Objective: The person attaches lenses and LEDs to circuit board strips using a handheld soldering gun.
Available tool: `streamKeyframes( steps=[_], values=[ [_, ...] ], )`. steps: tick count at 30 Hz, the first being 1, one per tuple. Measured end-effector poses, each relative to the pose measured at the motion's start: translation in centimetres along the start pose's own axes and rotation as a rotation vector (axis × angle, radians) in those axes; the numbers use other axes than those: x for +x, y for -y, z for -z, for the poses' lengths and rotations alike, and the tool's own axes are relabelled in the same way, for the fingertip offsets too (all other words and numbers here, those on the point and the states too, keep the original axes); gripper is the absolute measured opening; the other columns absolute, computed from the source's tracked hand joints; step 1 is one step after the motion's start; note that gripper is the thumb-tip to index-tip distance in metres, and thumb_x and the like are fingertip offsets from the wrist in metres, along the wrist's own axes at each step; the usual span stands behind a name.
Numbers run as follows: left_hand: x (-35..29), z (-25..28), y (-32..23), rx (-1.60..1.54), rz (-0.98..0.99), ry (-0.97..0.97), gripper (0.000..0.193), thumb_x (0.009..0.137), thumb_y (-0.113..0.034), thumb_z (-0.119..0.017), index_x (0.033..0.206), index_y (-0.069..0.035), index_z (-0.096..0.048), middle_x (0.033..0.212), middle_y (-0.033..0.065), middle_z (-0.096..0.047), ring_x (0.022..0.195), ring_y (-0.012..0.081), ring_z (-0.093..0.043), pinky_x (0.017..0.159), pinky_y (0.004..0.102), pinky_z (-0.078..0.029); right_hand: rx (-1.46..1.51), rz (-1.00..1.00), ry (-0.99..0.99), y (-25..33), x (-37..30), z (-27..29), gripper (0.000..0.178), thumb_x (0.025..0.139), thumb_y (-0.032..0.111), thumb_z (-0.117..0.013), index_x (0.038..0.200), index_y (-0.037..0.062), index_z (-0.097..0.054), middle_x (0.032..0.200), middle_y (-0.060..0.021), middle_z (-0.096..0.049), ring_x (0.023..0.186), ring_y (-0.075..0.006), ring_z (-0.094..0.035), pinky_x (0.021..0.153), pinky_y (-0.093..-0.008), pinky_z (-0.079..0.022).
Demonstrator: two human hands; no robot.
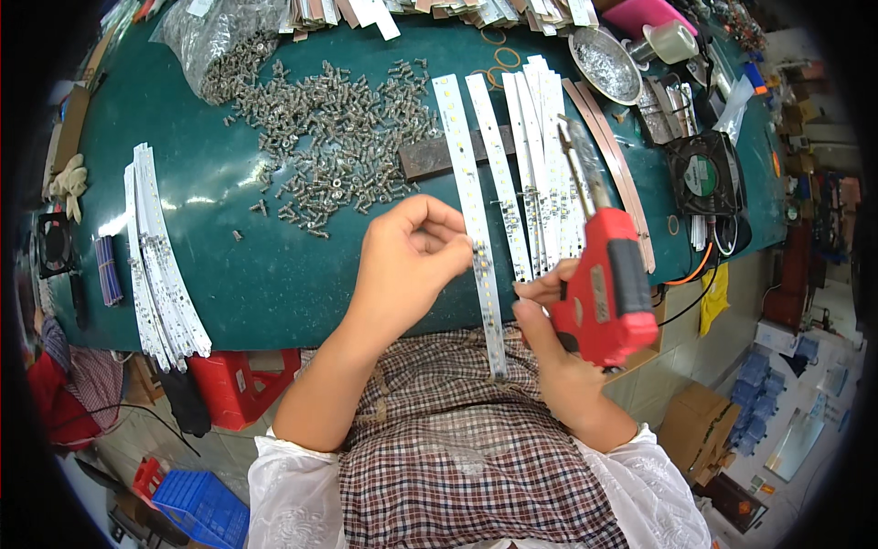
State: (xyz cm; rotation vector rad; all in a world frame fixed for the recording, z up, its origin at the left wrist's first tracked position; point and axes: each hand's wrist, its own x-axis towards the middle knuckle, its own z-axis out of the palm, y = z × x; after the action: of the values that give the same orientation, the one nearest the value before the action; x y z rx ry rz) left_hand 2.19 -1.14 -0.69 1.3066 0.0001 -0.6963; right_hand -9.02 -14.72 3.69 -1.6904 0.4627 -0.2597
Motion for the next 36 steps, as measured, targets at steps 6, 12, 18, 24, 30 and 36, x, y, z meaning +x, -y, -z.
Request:
streamKeyframes(
  steps=[6,12,18,24,30,36],
  values=[
    [2.2,-0.2,0.6,0.374,-0.079,-0.161,0.017,0.084,0.002,-0.064,0.100,0.007,-0.063,0.087,0.0112,-0.068,0.074,0.0134,-0.068,0.067,0.0253,-0.057,-0.071,-0.038,0.062,1.6,-1.8,3.9,0.036,0.092,0.012,-0.064,0.118,0.0029,-0.042,0.092,-0.0077,-0.053,0.075,-0.0142,-0.060,0.079,-0.0353,-0.053],
    [1.7,-1.2,-0.8,0.656,-0.116,-0.259,0.021,0.082,-0.002,-0.067,0.103,0.003,-0.064,0.089,0.0090,-0.070,0.071,0.0127,-0.069,0.065,0.0258,-0.054,-0.005,-0.099,0.105,-0.6,-3.4,6.4,0.045,0.089,0.022,-0.069,0.119,0.0018,-0.043,0.087,-0.0094,-0.053,0.054,-0.0095,-0.047,0.051,-0.0273,-0.043],
    [1.4,-0.6,-0.5,0.796,-0.322,-0.250,0.022,0.080,-0.003,-0.066,0.102,-0.005,-0.066,0.096,0.0055,-0.068,0.064,0.0109,-0.064,0.060,0.0250,-0.049,-0.162,-0.074,0.150,-2.3,-3.9,6.4,0.026,0.090,0.012,-0.064,0.108,0.0004,-0.050,0.082,-0.0085,-0.055,0.051,-0.0083,-0.047,0.047,-0.0231,-0.040],
    [1.7,-0.4,0.0,0.753,-0.332,-0.208,0.020,0.080,-0.001,-0.065,0.099,-0.005,-0.068,0.094,0.0042,-0.067,0.059,0.0092,-0.058,0.059,0.0238,-0.047,-0.178,-0.123,0.276,-2.9,-3.4,6.2,0.015,0.092,0.010,-0.062,0.098,0.0002,-0.052,0.068,-0.0030,-0.051,0.051,-0.0068,-0.047,0.046,-0.0226,-0.040],
    [1.6,-0.3,0.1,0.776,-0.360,-0.217,0.023,0.078,0.000,-0.065,0.100,-0.007,-0.070,0.091,0.0029,-0.067,0.058,0.0089,-0.057,0.057,0.0237,-0.046,-0.248,-0.047,0.291,-3.0,-3.4,5.9,0.014,0.094,0.010,-0.060,0.101,0.0004,-0.052,0.072,-0.0029,-0.052,0.051,-0.0057,-0.047,0.046,-0.0216,-0.040],
    [1.7,-0.4,0.2,0.791,-0.362,-0.226,0.023,0.077,-0.001,-0.066,0.099,-0.008,-0.071,0.088,0.0028,-0.067,0.058,0.0092,-0.056,0.057,0.0241,-0.046,-0.265,-0.025,0.328,-3.6,-3.2,6.2,0.014,0.095,0.009,-0.058,0.103,0.0001,-0.051,0.073,-0.0033,-0.052,0.052,-0.0050,-0.047,0.046,-0.0214,-0.040]
  ],
)
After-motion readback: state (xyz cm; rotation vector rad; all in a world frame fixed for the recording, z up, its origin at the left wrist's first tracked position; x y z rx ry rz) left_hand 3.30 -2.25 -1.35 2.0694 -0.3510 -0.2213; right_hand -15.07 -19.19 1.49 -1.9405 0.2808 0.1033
